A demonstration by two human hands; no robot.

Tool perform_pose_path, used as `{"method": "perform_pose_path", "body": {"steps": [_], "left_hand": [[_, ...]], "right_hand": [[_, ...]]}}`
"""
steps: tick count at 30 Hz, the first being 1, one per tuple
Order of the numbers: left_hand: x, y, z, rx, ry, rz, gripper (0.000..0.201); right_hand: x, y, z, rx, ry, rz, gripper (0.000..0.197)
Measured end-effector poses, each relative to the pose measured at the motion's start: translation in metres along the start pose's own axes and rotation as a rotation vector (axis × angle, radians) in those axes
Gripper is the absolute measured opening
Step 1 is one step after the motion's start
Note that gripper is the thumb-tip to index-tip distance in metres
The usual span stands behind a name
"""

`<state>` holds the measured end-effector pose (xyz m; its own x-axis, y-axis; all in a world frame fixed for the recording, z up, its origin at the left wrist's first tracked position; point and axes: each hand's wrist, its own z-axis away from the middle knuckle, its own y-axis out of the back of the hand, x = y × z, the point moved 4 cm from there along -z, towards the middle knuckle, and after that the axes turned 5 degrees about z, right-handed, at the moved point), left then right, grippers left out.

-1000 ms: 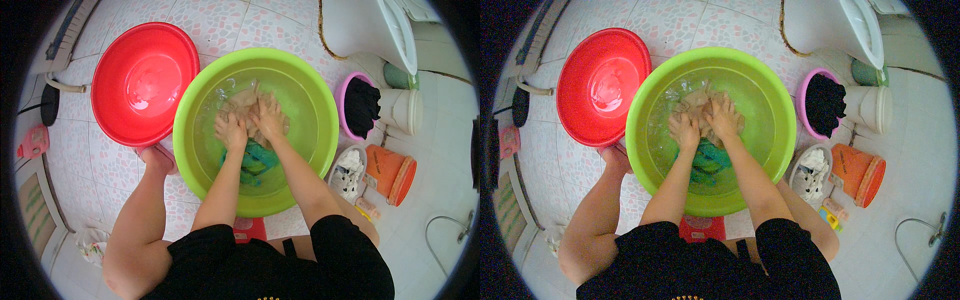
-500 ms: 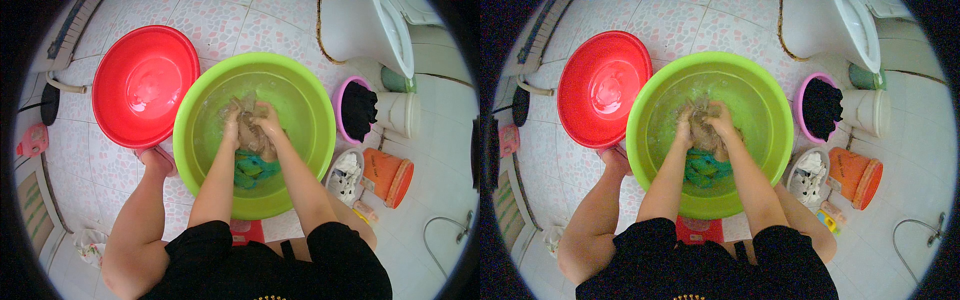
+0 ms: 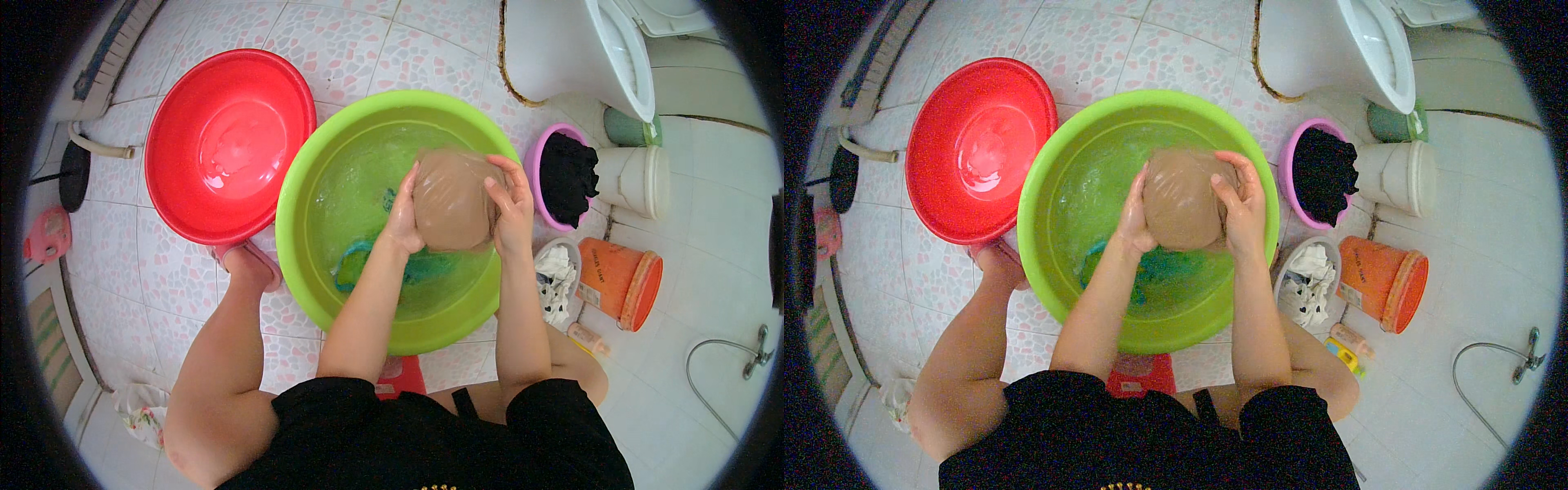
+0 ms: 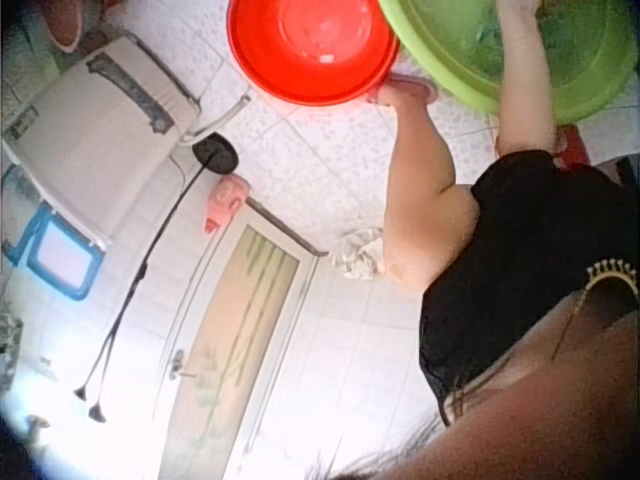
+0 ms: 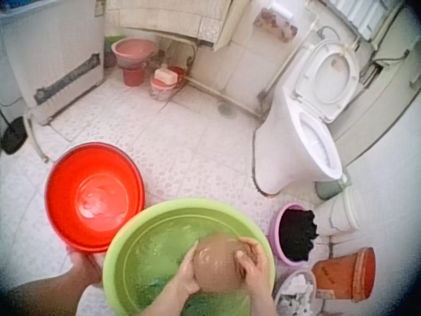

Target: The person hand-washes clothes in a green basin, empties a bowl into the toilet, scrubs and wrings out a bra, and then scrubs and wrings out a shirt before placing it in a red bowl.

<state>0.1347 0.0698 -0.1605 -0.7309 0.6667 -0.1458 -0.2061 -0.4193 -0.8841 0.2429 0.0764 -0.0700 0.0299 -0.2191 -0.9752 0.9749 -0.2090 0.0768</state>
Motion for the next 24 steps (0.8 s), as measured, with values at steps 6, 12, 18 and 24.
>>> {"method": "perform_pose_path", "body": {"steps": [6, 12, 18, 24], "left_hand": [[-0.002, -0.029, -0.003, -0.133, -0.089, 0.082, 0.048], [-0.008, -0.039, 0.001, -0.051, -0.041, 0.026, 0.049], [-0.006, -0.048, 0.004, 0.079, -0.212, -0.258, 0.046], [-0.002, -0.054, 0.007, 0.188, -0.423, -0.675, 0.043]], "right_hand": [[-0.007, -0.03, 0.017, -0.038, 0.378, 0.661, 0.055], [-0.012, -0.037, 0.014, 0.088, 0.429, 0.836, 0.051], [-0.015, -0.036, 0.014, 0.169, 0.433, 0.72, 0.025], [-0.007, -0.033, 0.013, 0.262, 0.444, 0.594, 0.029]]}}
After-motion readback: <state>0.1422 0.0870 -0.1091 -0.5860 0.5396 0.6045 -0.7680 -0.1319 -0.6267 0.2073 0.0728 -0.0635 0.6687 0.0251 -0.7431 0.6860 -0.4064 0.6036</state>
